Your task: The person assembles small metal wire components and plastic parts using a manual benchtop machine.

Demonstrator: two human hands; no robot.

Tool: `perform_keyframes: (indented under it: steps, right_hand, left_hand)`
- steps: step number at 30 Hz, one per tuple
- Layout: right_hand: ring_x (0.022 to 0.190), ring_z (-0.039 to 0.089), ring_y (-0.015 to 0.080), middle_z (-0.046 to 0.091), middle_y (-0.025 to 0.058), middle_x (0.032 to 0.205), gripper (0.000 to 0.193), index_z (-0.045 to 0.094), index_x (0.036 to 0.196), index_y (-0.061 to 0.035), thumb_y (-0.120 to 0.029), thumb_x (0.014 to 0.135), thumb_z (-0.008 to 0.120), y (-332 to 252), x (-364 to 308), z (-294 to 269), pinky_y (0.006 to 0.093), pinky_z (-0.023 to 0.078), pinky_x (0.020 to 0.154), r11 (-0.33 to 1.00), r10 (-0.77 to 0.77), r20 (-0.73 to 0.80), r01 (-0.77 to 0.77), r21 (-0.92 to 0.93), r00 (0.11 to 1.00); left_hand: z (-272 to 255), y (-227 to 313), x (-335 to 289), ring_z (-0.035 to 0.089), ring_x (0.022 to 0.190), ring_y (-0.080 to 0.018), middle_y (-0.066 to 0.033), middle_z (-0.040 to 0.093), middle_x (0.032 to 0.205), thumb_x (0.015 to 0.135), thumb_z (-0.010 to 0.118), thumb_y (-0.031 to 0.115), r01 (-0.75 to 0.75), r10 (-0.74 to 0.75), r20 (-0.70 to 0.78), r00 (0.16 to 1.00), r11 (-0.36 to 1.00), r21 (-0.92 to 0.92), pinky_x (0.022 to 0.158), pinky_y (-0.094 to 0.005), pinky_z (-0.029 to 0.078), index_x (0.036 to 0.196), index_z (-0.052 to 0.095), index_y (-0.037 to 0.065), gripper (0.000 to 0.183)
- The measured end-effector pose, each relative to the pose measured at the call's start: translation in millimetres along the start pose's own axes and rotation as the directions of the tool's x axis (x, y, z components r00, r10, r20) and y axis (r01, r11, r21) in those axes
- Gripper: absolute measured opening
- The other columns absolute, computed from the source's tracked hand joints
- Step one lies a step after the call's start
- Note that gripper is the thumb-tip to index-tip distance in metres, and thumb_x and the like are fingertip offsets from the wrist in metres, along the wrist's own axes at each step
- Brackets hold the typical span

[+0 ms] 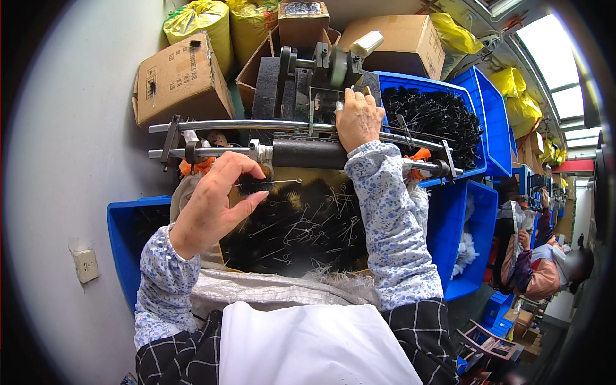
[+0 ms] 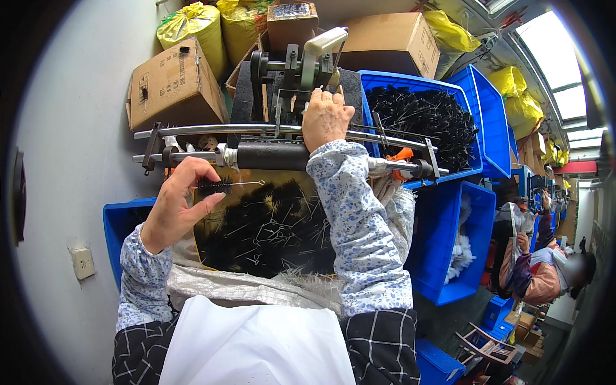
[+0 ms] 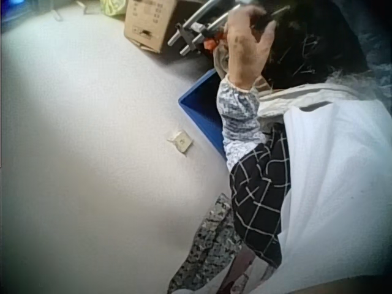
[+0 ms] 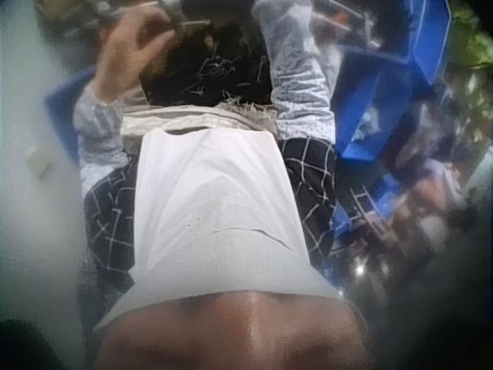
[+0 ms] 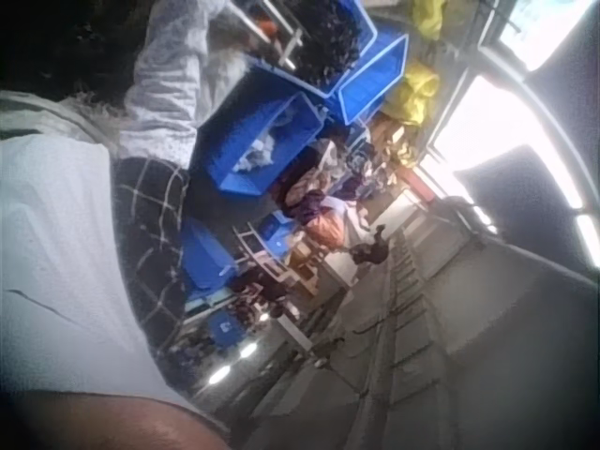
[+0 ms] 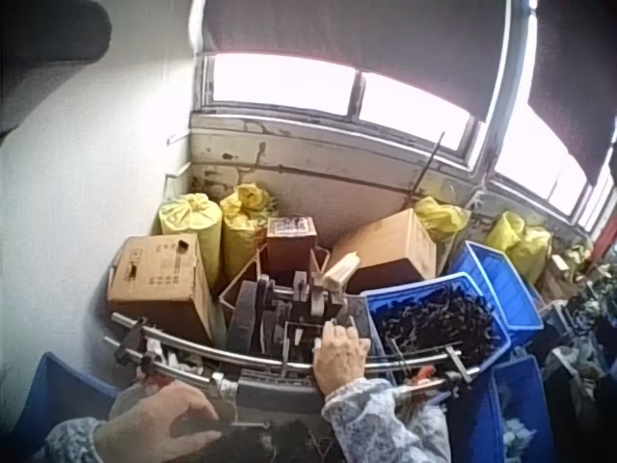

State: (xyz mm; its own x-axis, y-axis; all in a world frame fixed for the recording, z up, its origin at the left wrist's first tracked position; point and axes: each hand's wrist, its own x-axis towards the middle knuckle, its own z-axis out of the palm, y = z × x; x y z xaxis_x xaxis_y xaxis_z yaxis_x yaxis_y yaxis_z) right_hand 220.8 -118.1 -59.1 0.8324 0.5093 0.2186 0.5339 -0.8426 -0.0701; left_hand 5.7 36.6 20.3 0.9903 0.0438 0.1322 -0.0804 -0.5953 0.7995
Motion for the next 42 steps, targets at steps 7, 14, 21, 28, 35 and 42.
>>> perform_keyframes:
  steps: [7,14,21,28,35,42]
  right_hand:
    - [0.098,0.053,0.0217,0.061,0.006,0.099,0.031,0.058,0.105,-0.0076,-0.02,0.077,0.057,34.2,-5.5,-6.5,0.0406,0.035,0.079,1.0,0.001,-0.038,-0.001,-0.013,0.999]
    - [0.094,0.058,0.0269,0.061,0.0082,0.102,0.025,0.063,0.102,-0.0147,-0.028,0.084,0.051,77.7,15.3,-17.0,0.0425,0.044,0.079,0.997,0.058,0.095,-0.062,0.041,0.994]
    - [0.086,0.062,0.0298,0.062,0.0109,0.098,0.024,0.063,0.101,-0.0153,-0.016,0.083,0.048,113.3,26.7,-46.4,0.042,0.049,0.075,0.986,0.12,0.036,-0.115,-0.122,0.992]
    - [0.082,0.062,0.0311,0.062,0.0162,0.096,0.026,0.057,0.104,-0.0039,-0.018,0.082,0.057,5.0,-66.8,-98.4,0.0365,0.05,0.071,0.802,-0.296,0.134,0.169,0.573,0.946]
    - [0.078,0.061,0.0293,0.062,0.0111,0.089,0.023,0.061,0.102,-0.0082,-0.014,0.081,0.055,38.3,-27.4,-40.6,0.0367,0.047,0.067,0.974,-0.009,-0.108,0.033,0.222,0.994]
    - [0.085,0.06,0.0275,0.063,0.0065,0.093,0.025,0.063,0.102,-0.0144,-0.017,0.078,0.055,42.6,2.5,-8.5,0.0371,0.047,0.074,0.996,0.013,-0.047,-0.008,0.093,0.999]
  left_hand:
    - [-1.6,-1.2,-5.9,0.05,0.098,-0.0247,-0.0119,0.05,0.1,0.076,0.06,0.0,0.045,-0.048,-0.06,0.997,0.998,-0.036,0.087,-0.0315,0.039,0.098,0.051,0.001,0.024]
    - [14.2,-2.1,4.9,0.056,0.087,-0.0187,-0.0103,0.053,0.099,0.079,0.058,-0.001,0.033,-0.051,-0.082,0.995,0.975,-0.218,0.077,-0.0269,0.047,0.102,0.051,0.0,0.024]
    - [36.0,-9.4,16.7,0.061,0.087,-0.0209,-0.0118,0.056,0.102,0.077,0.06,-0.004,-0.054,0.041,-0.052,0.998,0.957,-0.284,0.074,-0.0277,0.052,0.104,0.052,0.0,0.028]
    - [74.2,-2.9,37.3,0.061,0.083,-0.0219,-0.0138,0.056,0.102,0.078,0.06,-0.003,-0.166,0.095,-0.252,0.963,0.946,-0.279,0.074,-0.0294,0.051,0.109,0.05,0.002,0.034]
    - [81.2,-23.7,22.2,0.061,0.083,-0.0209,-0.0131,0.058,0.095,0.079,0.061,0.003,0.149,-0.138,0.091,0.986,0.981,-0.126,0.072,-0.0301,0.049,0.108,0.049,0.002,0.032]
    - [127.1,-52.8,29.2,0.055,0.096,-0.0305,-0.0143,0.058,0.102,0.077,0.059,0.01,-0.107,0.063,0.32,0.945,0.987,0.122,0.086,-0.039,0.041,0.108,0.054,0.002,0.033]
